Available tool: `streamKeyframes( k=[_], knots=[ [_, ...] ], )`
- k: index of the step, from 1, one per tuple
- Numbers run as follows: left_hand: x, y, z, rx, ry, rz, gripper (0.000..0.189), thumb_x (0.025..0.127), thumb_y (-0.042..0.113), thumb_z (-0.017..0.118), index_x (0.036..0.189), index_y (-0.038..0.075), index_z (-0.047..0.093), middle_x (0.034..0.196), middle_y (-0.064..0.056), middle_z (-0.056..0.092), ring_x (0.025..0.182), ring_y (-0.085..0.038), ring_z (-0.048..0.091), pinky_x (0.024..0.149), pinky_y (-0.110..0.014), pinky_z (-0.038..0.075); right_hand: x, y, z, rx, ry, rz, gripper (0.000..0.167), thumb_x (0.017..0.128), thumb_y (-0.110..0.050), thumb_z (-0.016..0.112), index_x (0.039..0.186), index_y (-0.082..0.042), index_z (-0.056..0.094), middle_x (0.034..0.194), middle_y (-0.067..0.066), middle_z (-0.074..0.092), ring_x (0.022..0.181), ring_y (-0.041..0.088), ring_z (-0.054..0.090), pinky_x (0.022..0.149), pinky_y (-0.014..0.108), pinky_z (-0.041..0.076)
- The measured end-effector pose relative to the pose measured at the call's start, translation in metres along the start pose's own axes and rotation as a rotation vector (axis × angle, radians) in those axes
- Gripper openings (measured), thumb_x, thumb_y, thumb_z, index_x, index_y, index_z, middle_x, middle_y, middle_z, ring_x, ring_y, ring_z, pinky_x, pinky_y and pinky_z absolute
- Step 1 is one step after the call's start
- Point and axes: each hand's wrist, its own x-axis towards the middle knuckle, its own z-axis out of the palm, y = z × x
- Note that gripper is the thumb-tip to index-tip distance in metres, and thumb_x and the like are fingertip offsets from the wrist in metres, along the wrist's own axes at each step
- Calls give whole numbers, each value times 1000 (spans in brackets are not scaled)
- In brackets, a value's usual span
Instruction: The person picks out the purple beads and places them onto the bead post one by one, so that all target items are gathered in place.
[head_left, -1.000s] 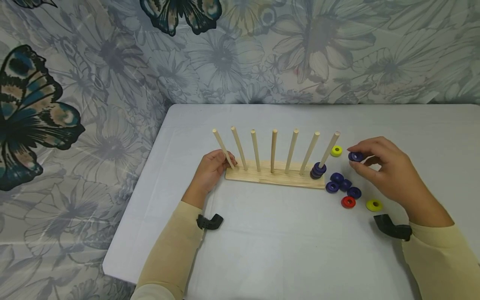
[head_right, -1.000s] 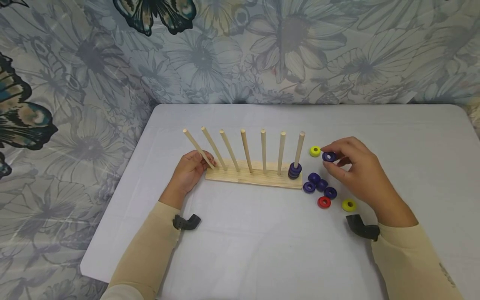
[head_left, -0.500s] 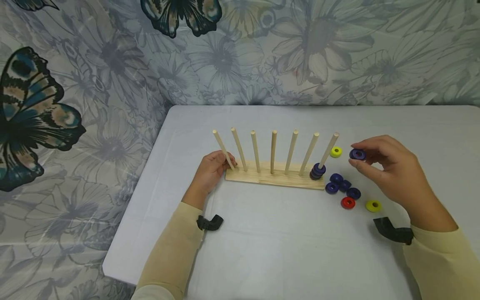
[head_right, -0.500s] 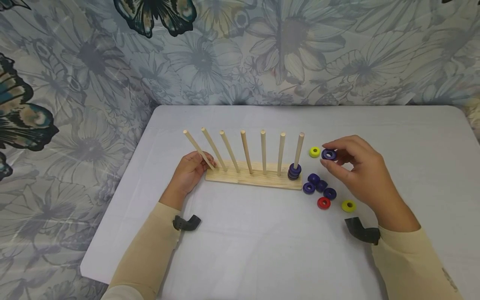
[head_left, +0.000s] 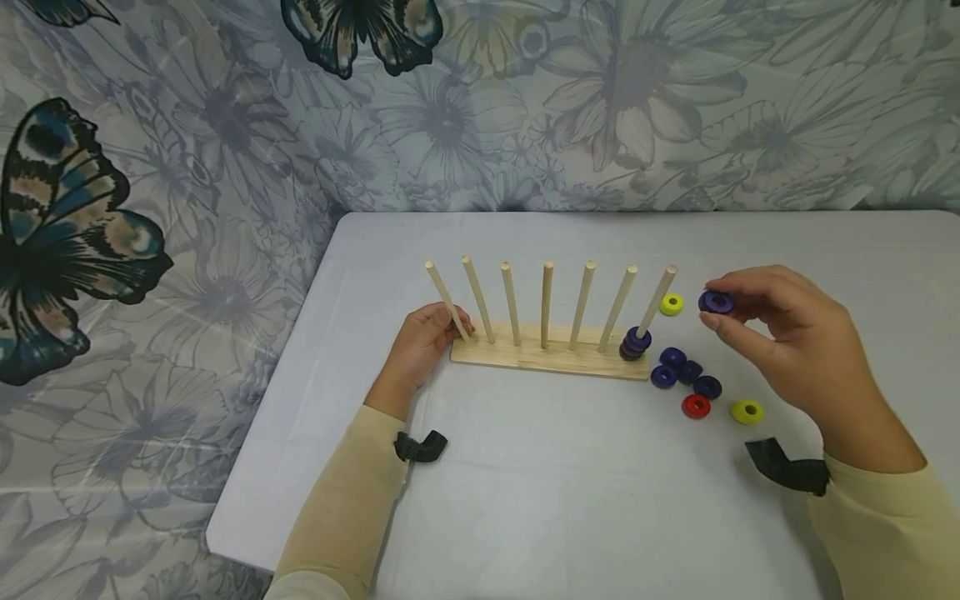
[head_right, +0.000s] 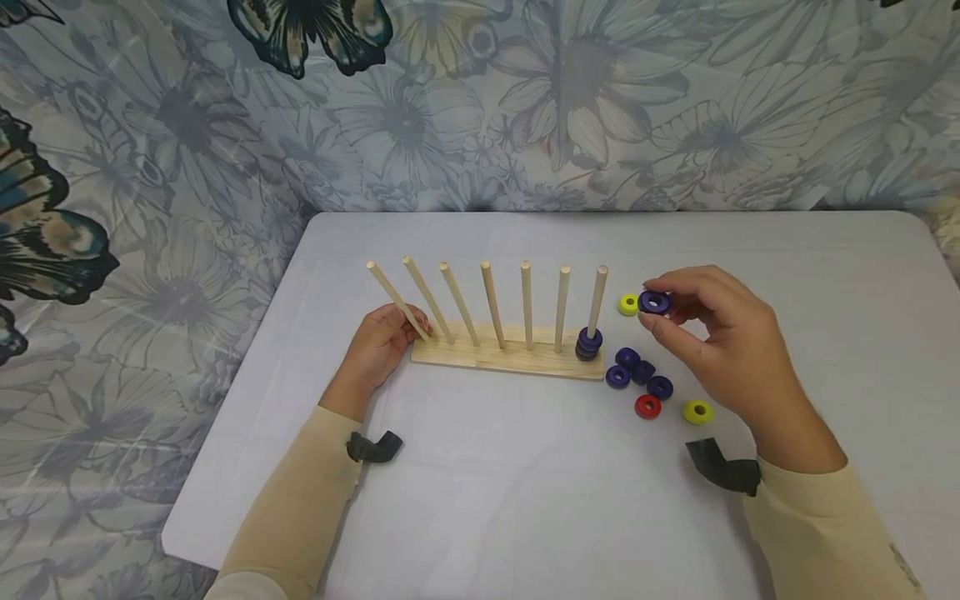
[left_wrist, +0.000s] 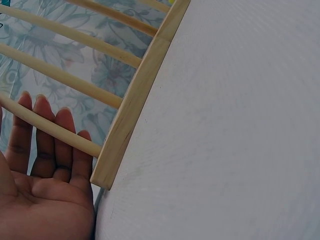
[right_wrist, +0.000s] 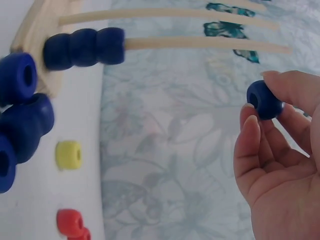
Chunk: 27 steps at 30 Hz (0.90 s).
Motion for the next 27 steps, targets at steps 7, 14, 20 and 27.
streamKeyframes(
  k=[7, 14, 20, 27],
  knots=[
    [0, 0, 0, 3, 2, 0, 46, 94, 58, 75, 98, 13, 78, 98, -6, 72, 98, -20, 71, 91, -31, 55, 9, -10, -1, 75, 13, -45, 44, 77, 32, 76, 117, 16, 72, 112, 22, 70, 96, 13, 67, 90, 16, 53],
    [0, 0, 0, 9, 10, -9, 45, 94, 59, 76, 98, 15, 79, 98, -4, 72, 98, -20, 71, 91, -30, 55, 20, -28, 0, 161, 67, -107, 46, 102, -23, 82, 111, 21, 70, 111, 15, 71, 93, 14, 65, 88, 16, 53],
    [0, 0, 0, 7, 10, -9, 44, 94, 58, 75, 99, 15, 79, 99, -5, 72, 99, -20, 71, 92, -31, 55, 32, -42, 5, 314, 105, -175, 44, 98, -15, 86, 107, 24, 68, 108, 21, 72, 92, 16, 65, 85, 17, 52],
    [-1, 0, 0, 11, 10, -9, 45, 94, 59, 75, 99, 15, 79, 99, -5, 72, 99, -20, 70, 92, -31, 55, 39, -50, 6, 193, 77, -172, 66, 102, -44, 79, 109, 21, 70, 110, 16, 72, 93, 14, 62, 84, 16, 51]
  ],
)
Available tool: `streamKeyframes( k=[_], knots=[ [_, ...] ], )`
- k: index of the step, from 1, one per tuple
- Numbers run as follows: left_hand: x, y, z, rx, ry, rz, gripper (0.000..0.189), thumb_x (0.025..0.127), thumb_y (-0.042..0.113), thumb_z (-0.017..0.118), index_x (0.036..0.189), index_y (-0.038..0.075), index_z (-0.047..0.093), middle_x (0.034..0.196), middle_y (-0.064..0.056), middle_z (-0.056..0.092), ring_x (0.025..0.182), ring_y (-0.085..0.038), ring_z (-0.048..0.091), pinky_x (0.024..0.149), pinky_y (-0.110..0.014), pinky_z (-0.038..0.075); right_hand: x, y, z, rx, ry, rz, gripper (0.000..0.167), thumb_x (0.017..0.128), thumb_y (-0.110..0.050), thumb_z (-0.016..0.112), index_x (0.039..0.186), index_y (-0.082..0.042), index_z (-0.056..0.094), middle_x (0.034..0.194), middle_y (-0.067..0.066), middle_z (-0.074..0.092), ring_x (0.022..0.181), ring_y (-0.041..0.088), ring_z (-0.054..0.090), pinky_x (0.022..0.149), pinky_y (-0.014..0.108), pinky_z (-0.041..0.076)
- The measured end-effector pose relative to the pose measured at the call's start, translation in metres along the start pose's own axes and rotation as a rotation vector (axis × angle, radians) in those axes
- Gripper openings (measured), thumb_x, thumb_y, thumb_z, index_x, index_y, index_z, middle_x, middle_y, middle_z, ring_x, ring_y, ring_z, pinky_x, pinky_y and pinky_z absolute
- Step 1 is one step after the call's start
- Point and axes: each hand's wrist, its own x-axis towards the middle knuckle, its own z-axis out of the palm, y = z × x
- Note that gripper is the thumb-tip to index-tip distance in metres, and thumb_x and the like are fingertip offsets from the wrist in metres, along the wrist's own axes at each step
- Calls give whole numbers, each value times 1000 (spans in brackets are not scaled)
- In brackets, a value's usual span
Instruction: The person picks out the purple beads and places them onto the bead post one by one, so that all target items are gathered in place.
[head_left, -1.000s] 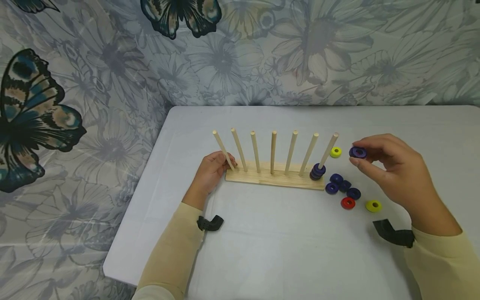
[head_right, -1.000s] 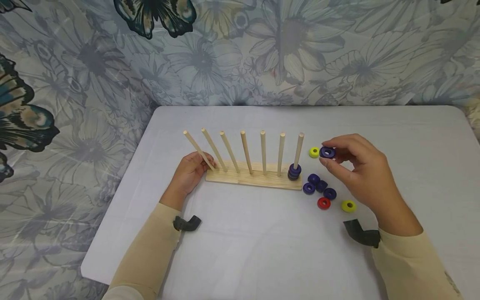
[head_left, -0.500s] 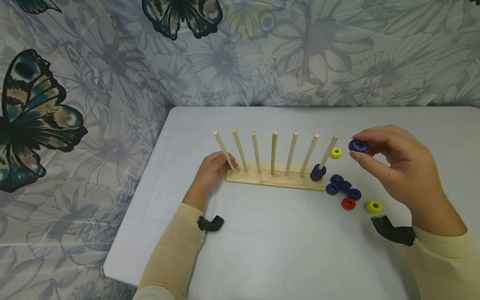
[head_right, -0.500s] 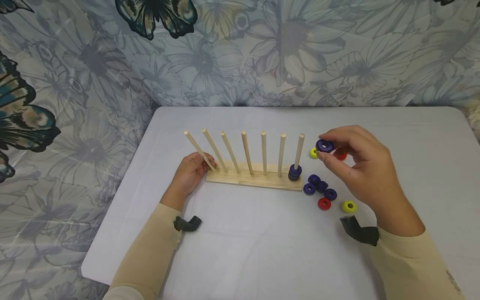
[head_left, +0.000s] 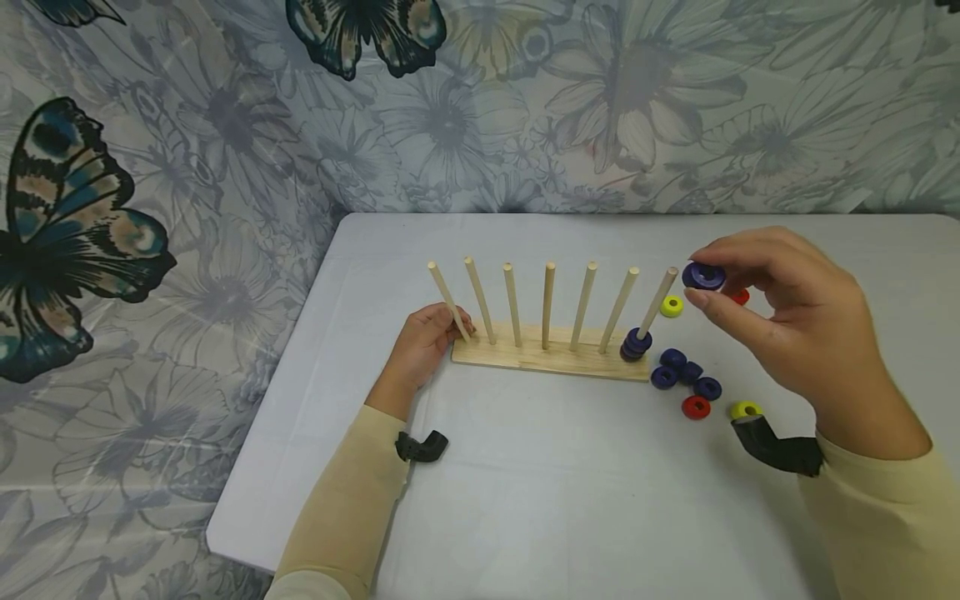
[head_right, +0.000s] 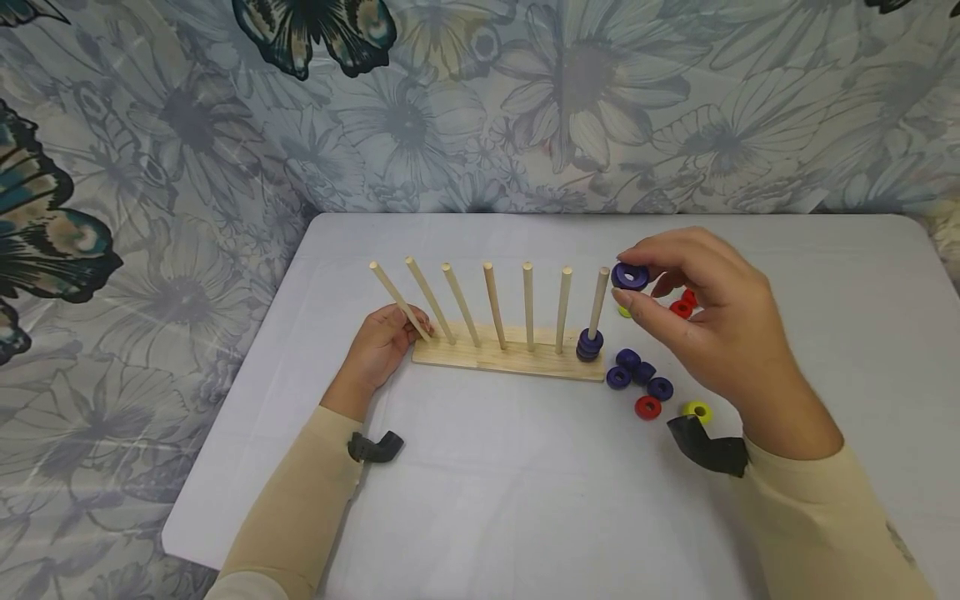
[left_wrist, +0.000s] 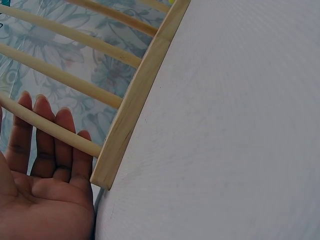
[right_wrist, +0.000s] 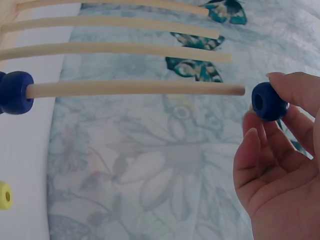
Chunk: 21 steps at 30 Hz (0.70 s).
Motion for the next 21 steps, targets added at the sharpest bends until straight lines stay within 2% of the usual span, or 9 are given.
streamKeyframes(
  k=[5, 9, 21],
  knots=[
    [0, 0, 1, -5, 2, -1, 45, 94, 58, 75, 100, 14, 79, 99, -5, 72, 99, -20, 70, 92, -31, 55, 3, 2, 1, -1, -24, -2, 66, 102, -46, 79, 110, 19, 72, 109, 22, 71, 96, 15, 63, 84, 16, 52],
    [0, 0, 1, -3, -1, 3, 46, 94, 58, 75, 100, 13, 78, 99, -6, 72, 99, -20, 70, 92, -31, 55, 4, 4, 2, -30, -37, -2, 71, 101, -54, 77, 111, 16, 73, 108, 21, 71, 96, 13, 64, 83, 16, 52],
    [1, 0, 1, 2, -3, -1, 45, 94, 58, 73, 100, 14, 79, 100, -5, 72, 100, -20, 70, 92, -31, 55, 9, 8, 2, -112, -84, -5, 73, 101, -60, 73, 114, 12, 75, 112, 10, 72, 100, 10, 64, 81, 15, 51]
  ],
)
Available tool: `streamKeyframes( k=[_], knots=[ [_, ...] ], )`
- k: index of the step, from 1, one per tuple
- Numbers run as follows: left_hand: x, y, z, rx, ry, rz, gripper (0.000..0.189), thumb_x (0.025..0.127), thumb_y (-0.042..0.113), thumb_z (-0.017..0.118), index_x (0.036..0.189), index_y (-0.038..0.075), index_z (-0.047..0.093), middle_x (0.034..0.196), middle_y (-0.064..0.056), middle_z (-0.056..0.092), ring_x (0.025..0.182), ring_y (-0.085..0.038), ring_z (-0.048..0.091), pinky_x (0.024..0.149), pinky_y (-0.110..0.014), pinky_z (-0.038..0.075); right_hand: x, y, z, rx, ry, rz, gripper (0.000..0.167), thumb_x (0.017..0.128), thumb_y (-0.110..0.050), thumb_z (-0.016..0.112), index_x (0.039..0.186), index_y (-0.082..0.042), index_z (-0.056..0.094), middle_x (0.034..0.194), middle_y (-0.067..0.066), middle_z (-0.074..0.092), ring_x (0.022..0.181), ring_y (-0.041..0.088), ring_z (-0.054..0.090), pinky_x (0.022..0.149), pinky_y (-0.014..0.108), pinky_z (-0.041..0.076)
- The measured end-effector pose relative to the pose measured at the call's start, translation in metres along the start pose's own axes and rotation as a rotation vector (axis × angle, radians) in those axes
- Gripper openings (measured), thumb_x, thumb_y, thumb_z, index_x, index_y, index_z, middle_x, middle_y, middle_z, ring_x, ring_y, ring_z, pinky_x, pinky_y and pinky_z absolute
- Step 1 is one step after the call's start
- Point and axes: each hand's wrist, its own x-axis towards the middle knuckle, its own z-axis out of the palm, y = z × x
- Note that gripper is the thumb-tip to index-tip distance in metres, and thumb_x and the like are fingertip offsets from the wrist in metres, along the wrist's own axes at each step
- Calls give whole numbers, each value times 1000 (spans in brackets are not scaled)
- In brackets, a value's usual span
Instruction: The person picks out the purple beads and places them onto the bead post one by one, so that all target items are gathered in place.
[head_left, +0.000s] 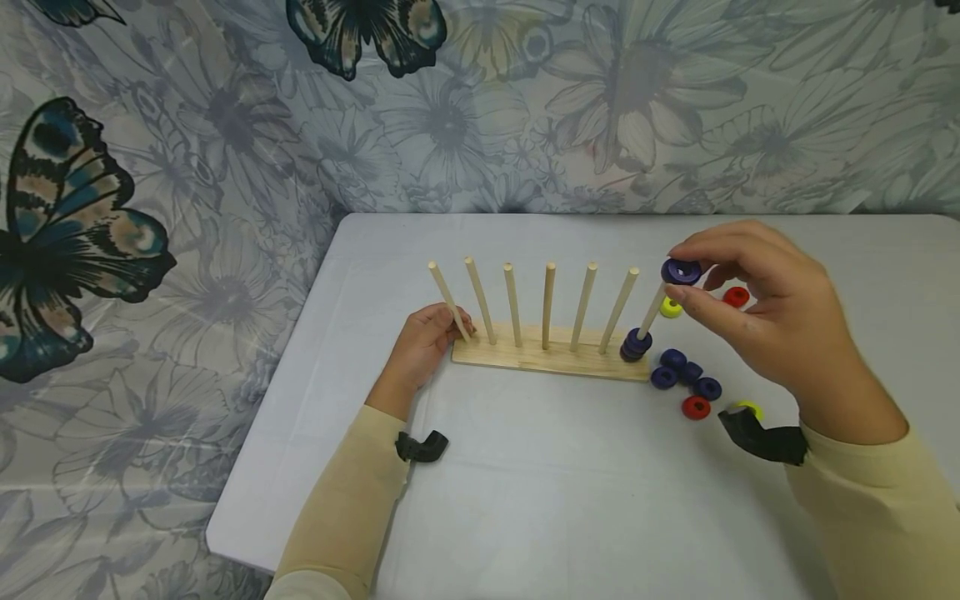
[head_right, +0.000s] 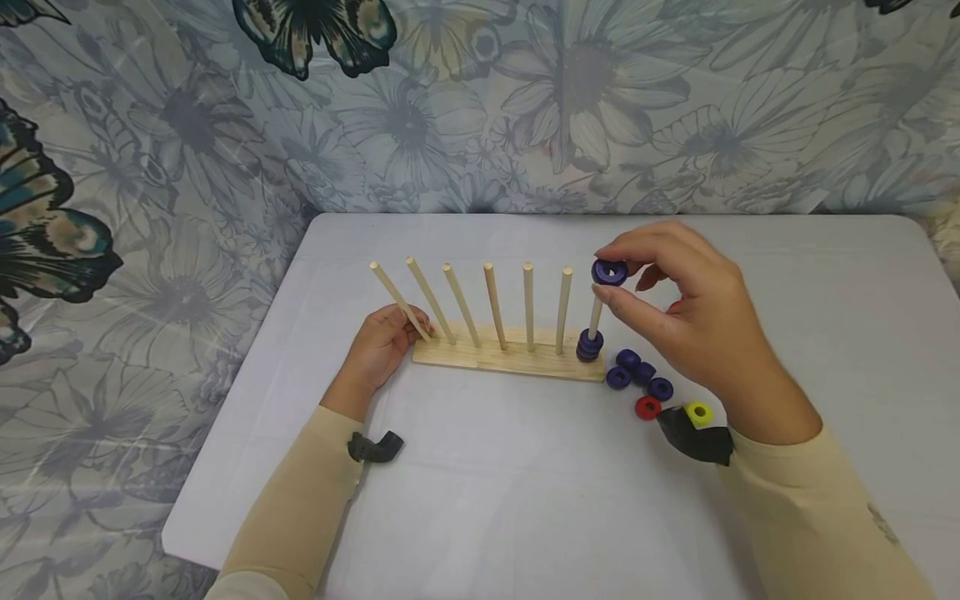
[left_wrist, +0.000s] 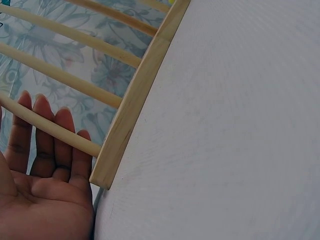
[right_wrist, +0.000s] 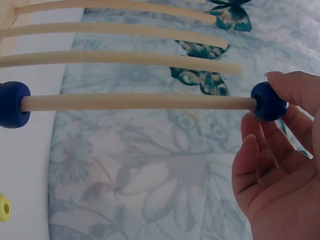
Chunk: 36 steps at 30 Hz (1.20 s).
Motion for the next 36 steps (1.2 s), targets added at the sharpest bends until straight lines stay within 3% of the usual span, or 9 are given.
streamKeyframes(
  k=[6, 15, 22, 28, 31, 34, 36],
  knots=[
    [-1, 3, 2, 10, 6, -8, 44, 94, 58, 73, 99, 15, 79, 99, -4, 72, 100, -20, 70, 91, -31, 55, 2, 1, 1, -21, -17, -10, 72, 102, -59, 71, 116, 11, 75, 115, 5, 72, 102, 10, 64, 82, 16, 51],
    [0, 3, 3, 22, 8, -12, 44, 94, 58, 72, 99, 14, 78, 99, -4, 72, 100, -20, 69, 90, -31, 54, 2, 5, 4, 37, 8, 3, 70, 101, -58, 75, 112, 12, 75, 111, 18, 72, 103, 11, 65, 84, 17, 52],
    [0, 4, 2, 16, 11, -6, 44, 94, 59, 73, 99, 15, 79, 99, -4, 72, 100, -20, 70, 91, -31, 54, 2, 6, 2, 18, -12, -1, 66, 101, -53, 76, 114, 12, 75, 115, 5, 73, 104, 14, 64, 83, 17, 52],
    [0, 3, 1, 8, 4, -4, 44, 95, 58, 72, 99, 15, 79, 101, -5, 71, 102, -21, 69, 93, -32, 55, 0, 6, 1, 2, -26, 15, 36, 101, -22, 83, 115, 10, 76, 116, 3, 72, 105, 13, 64, 84, 16, 51],
    [0, 2, 1, 8, 4, -6, 43, 95, 58, 72, 99, 15, 79, 101, -4, 72, 101, -20, 69, 92, -31, 54, 0, 7, 1, 7, -23, 11, 40, 102, -27, 82, 114, 11, 76, 115, 4, 72, 104, 13, 64, 84, 16, 52],
    [-1, 1, 0, 9, 6, -6, 41, 95, 57, 73, 99, 17, 79, 100, -3, 72, 100, -19, 69, 90, -30, 54, -1, 9, 2, 17, -17, 5, 56, 103, -44, 78, 113, 11, 75, 114, 6, 73, 102, 13, 64, 84, 16, 52],
    [-1, 1, 0, 5, 5, -4, 41, 96, 57, 73, 99, 16, 79, 100, -3, 72, 100, -19, 69, 90, -30, 54, -2, 9, 2, 19, -15, 7, 54, 103, -41, 79, 113, 12, 75, 114, 8, 73, 101, 12, 65, 84, 16, 52]
  ],
)
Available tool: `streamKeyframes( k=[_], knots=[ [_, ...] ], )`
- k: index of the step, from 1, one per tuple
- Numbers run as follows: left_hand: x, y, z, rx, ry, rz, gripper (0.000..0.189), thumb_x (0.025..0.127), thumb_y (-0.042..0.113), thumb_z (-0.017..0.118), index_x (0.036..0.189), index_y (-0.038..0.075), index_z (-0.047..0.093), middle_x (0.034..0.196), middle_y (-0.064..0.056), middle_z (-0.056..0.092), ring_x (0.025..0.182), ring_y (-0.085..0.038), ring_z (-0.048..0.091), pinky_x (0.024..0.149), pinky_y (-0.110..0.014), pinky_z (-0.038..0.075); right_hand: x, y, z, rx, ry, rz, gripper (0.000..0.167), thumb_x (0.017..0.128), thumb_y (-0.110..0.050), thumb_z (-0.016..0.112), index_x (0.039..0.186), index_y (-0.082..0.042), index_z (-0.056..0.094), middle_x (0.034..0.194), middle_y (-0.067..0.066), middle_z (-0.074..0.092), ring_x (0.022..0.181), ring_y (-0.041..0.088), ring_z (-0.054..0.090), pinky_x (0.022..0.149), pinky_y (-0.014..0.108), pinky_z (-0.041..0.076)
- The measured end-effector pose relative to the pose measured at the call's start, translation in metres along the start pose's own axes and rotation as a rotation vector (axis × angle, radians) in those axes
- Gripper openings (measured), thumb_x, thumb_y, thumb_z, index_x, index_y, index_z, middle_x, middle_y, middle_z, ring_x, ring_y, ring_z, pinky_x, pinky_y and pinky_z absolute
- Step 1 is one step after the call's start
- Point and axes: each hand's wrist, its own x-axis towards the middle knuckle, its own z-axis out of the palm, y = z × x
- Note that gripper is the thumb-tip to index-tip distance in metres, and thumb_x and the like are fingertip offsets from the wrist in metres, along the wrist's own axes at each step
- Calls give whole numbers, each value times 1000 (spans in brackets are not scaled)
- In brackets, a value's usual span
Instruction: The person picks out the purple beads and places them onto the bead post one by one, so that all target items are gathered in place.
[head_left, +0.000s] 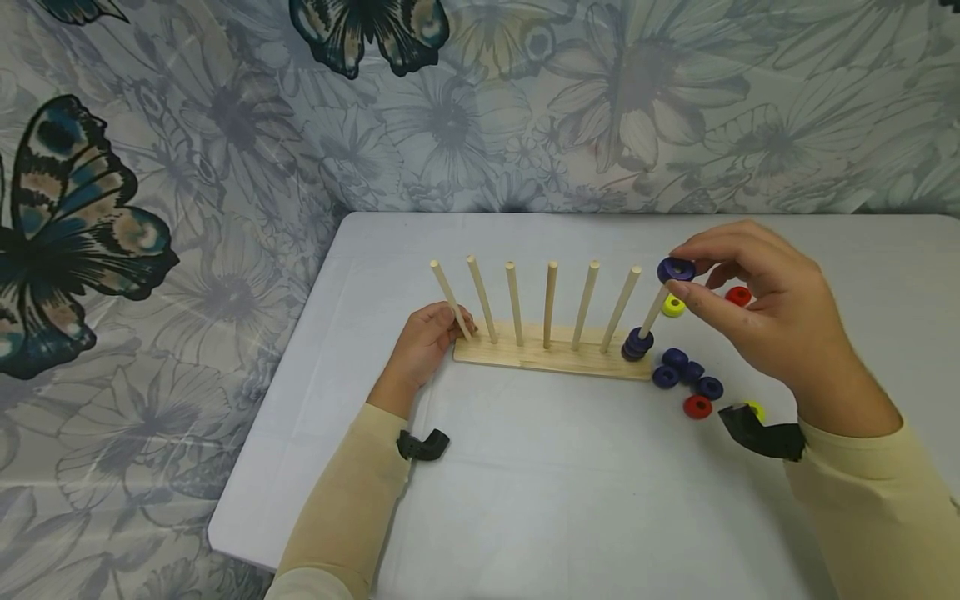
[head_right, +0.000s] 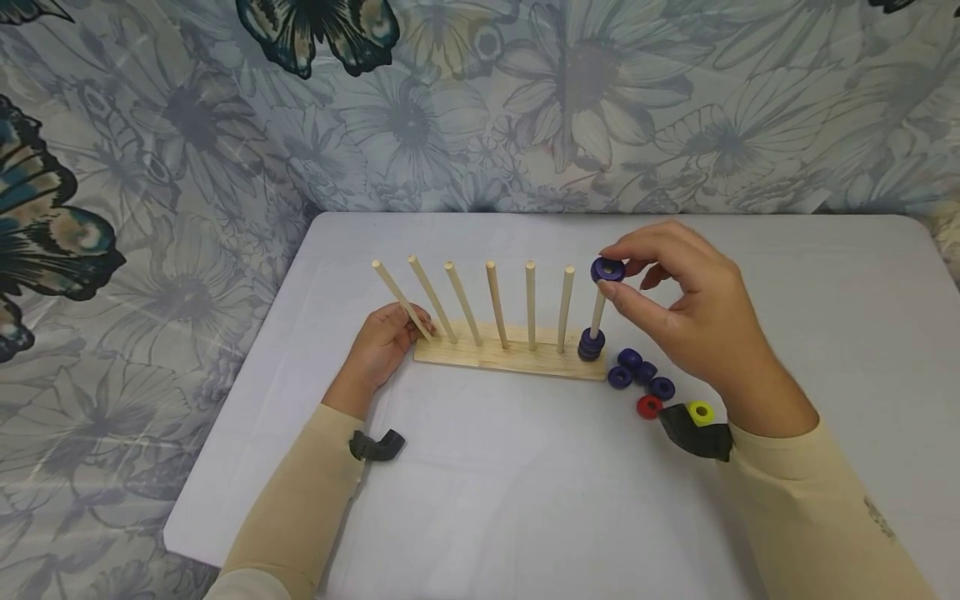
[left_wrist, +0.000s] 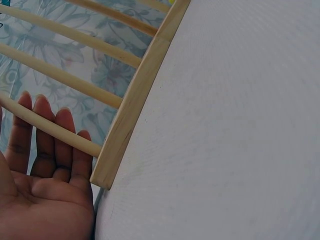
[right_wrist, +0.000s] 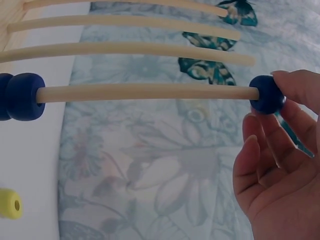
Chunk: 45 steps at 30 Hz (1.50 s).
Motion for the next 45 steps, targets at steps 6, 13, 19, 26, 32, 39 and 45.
streamKeyframes(
  k=[6, 13, 19, 26, 32, 39, 45],
  knots=[
    [0, -1, 0, -3, -1, 5, 42, 95, 57, 73, 99, 16, 79, 100, -4, 72, 100, -19, 70, 89, -30, 54, -3, 0, -1, -19, 5, 41, 32, 85, 16, 81, 116, 12, 75, 113, 9, 72, 98, 13, 65, 84, 15, 52],
    [0, -1, -1, 3, 2, 2, 42, 95, 57, 72, 100, 16, 79, 100, -4, 72, 100, -19, 70, 90, -30, 54, -4, 0, -1, -48, 12, 77, 41, 78, 24, 78, 117, 11, 75, 111, 12, 72, 95, 12, 64, 83, 14, 51],
    [0, 0, 0, -2, 9, -2, 43, 94, 58, 73, 99, 15, 79, 99, -4, 73, 99, -19, 70, 90, -31, 54, -5, 1, -2, -25, 8, 66, 38, 80, 23, 77, 116, 11, 75, 111, 4, 73, 94, 12, 64, 81, 14, 51],
    [0, 1, 1, -15, 9, -4, 44, 94, 57, 73, 99, 14, 80, 99, -5, 73, 99, -19, 70, 91, -31, 54, -10, 3, -3, 124, 42, 94, 32, 83, 26, 70, 113, 15, 74, 109, 11, 73, 92, 18, 64, 80, 18, 52],
    [0, 1, 1, 0, 16, -13, 43, 93, 58, 73, 98, 16, 79, 99, -4, 73, 99, -19, 70, 91, -30, 54, -16, 8, -6, 398, 63, 129, 28, 88, 27, 65, 115, 22, 68, 114, 20, 72, 89, 21, 64, 77, 19, 53],
    [0, 1, 1, 4, 9, -9, 43, 94, 58, 72, 99, 16, 79, 98, -4, 73, 99, -19, 70, 90, -30, 54, -23, 15, -11, 568, 45, 153, 22, 98, 25, 56, 119, 27, 62, 119, 21, 72, 101, 26, 66, 82, 20, 57],
    [0, 1, 1, 4, 9, -9, 43, 94, 58, 72, 99, 16, 79, 98, -3, 73, 99, -19, 70, 90, -30, 54, -29, 21, -15, 667, 26, 153, 25, 110, 9, 53, 127, 27, 60, 127, 23, 71, 109, 28, 65, 89, 23, 57]
  ],
)
